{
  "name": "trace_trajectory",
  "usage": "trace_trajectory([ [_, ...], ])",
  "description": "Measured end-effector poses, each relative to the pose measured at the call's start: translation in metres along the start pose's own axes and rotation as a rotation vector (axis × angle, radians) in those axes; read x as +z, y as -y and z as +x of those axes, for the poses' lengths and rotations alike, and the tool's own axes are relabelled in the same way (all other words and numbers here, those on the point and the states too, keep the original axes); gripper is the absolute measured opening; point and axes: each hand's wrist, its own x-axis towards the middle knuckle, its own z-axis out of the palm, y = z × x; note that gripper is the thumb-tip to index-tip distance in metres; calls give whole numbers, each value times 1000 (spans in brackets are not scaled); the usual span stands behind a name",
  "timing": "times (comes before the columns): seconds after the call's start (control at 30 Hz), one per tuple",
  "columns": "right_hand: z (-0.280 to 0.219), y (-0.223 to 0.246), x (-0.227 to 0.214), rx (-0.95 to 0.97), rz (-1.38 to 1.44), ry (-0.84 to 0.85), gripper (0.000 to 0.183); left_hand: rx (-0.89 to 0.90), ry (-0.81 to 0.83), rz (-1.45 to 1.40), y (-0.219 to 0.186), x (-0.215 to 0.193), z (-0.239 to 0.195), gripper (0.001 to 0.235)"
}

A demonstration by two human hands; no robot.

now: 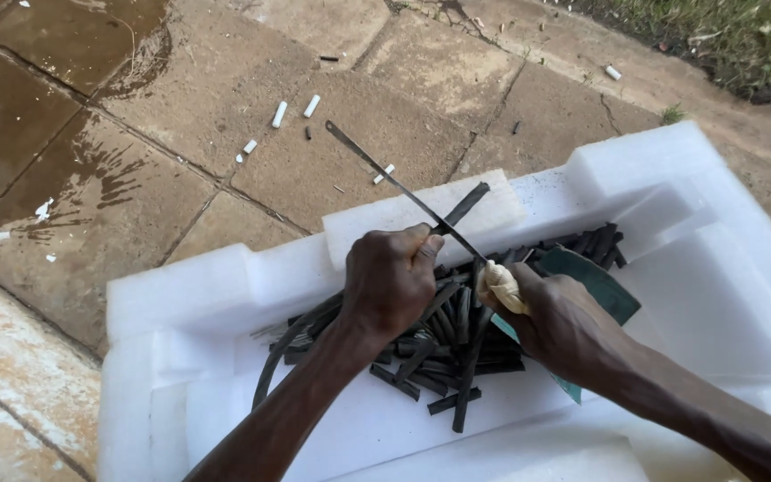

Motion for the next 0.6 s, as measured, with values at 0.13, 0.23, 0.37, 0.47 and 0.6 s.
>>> trace_trajectory([
  [0.13,11,34,-16,-40,-12,-9,17,212,-25,224,-17,-8,-2,26],
  [0.23,16,45,-14,-59,11,-19,19,236,-21,269,-13,-12,-6,24],
  [0.37,3,36,-10,-47,82,20,15,216,-46,299,6,-23,-4,23],
  [0.47,7,46,-17,-21,79,22,15,290,28,345,-5,-12,-7,18],
  [0.6,22,53,-16,-98,72,-70,18,249,36,114,-23,-12,-6,22],
])
